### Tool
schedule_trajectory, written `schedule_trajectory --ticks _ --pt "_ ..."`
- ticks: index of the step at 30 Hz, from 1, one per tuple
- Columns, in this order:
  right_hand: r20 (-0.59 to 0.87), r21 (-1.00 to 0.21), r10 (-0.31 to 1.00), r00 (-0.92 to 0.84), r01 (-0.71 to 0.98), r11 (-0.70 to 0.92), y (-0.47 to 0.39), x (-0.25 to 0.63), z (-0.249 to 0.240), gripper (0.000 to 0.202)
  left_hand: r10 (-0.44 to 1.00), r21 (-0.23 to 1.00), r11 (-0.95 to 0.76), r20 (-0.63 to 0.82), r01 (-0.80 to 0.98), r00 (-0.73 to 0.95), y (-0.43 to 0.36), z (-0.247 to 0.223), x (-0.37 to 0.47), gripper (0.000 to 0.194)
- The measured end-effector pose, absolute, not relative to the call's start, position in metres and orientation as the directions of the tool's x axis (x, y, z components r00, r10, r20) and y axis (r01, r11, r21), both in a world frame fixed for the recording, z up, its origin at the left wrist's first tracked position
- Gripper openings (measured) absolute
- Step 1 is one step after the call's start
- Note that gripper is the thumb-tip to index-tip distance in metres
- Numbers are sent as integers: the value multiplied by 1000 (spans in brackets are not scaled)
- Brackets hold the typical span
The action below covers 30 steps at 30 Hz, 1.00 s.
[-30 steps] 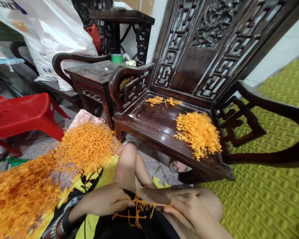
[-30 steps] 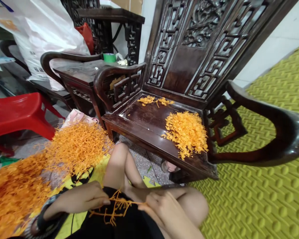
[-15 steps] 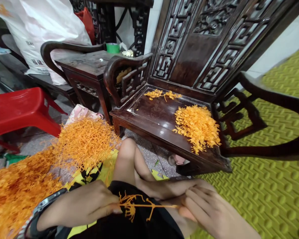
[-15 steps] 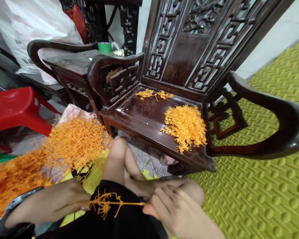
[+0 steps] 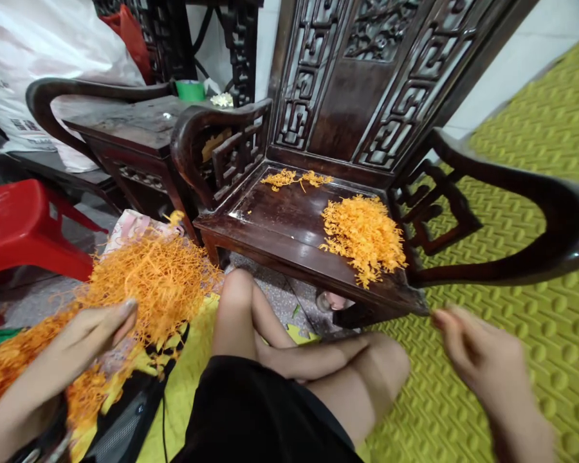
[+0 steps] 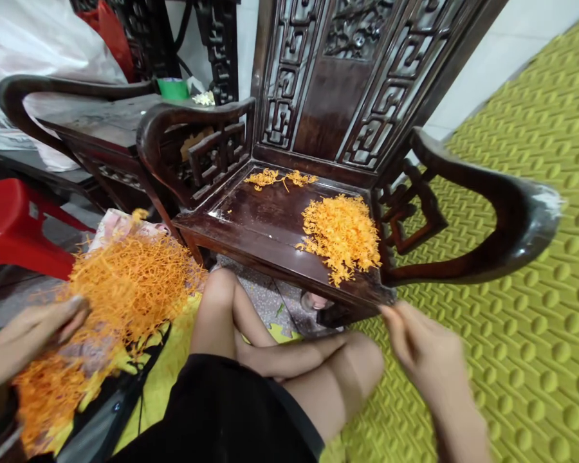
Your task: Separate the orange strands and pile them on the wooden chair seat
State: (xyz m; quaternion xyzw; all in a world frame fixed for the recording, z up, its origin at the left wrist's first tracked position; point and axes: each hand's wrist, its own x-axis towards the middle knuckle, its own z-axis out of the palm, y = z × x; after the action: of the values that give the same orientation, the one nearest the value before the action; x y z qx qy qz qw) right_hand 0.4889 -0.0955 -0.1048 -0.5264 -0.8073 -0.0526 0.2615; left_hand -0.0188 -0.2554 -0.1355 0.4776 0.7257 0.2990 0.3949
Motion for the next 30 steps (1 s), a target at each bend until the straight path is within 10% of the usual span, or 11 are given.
schedule_trajectory --ticks 5,8,17,25,30 --pt "382 -292 860 -338 838 460 -60 437 -126 24 911 824 396 -296 404 -289 -197 -168 -12 34" --pt "449 -293 855 -261 861 416 -28 432 -125 17 883 532 455 -164 714 -440 -168 -201 -45 34" --pt "574 -134 771 -275 898 420 83 448 -150 36 668 158 744 -205 650 -715 -98 -266 -143 31" --pt "517 42 826 -225 970 238 91 440 -167 39 598 135 794 -3 592 -801 -88 -297 -146 51" --pt "537 25 769 -346 918 396 90 440 -170 44 633 191 764 -37 616 -774 -88 -294 -162 60"
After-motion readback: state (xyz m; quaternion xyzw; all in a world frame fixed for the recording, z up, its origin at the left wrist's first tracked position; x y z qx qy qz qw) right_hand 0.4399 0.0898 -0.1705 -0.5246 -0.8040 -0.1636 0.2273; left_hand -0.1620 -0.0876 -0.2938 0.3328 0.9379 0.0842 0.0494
